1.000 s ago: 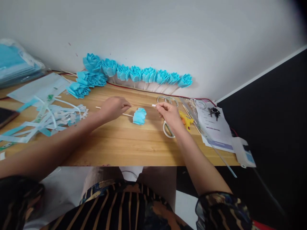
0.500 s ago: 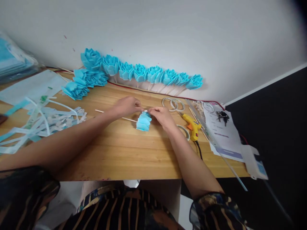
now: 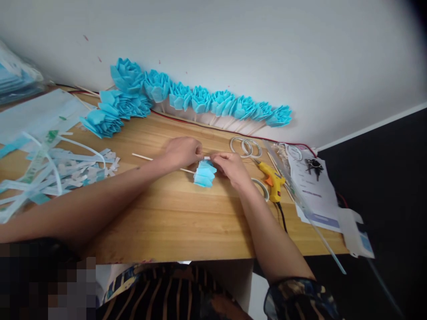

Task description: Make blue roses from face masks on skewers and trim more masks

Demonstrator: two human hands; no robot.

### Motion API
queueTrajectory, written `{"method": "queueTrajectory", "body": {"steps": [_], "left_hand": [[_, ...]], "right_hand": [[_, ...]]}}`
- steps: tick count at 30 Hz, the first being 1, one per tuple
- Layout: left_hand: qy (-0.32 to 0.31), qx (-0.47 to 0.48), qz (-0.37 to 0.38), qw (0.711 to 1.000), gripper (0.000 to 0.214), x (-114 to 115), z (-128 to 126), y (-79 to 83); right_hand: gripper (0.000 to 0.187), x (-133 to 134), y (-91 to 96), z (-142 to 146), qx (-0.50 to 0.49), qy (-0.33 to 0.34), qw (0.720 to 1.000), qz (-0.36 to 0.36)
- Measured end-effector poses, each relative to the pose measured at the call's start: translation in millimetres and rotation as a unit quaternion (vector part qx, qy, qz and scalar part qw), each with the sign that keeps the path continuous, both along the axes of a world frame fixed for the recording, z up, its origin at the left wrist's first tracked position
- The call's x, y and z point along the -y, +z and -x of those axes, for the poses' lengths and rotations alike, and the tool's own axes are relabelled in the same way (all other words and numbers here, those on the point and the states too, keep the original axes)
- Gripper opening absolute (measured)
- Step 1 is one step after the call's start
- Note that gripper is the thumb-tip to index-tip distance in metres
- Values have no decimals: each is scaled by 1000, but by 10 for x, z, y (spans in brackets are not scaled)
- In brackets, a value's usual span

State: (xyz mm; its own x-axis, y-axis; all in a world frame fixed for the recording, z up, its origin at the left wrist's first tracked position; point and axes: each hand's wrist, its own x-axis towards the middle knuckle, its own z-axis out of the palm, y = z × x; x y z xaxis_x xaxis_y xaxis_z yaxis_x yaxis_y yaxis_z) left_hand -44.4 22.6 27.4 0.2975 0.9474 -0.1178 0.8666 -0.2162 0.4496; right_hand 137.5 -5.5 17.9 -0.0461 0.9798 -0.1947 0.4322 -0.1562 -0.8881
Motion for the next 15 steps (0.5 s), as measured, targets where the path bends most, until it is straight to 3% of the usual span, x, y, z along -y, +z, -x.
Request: {"method": "queueTrajectory", "body": {"steps": [15], "left_hand": [[-9, 2, 10, 1000, 30, -27, 32, -8]], "right_hand": [[27, -24, -53, -23, 32, 17, 999, 3]]}}
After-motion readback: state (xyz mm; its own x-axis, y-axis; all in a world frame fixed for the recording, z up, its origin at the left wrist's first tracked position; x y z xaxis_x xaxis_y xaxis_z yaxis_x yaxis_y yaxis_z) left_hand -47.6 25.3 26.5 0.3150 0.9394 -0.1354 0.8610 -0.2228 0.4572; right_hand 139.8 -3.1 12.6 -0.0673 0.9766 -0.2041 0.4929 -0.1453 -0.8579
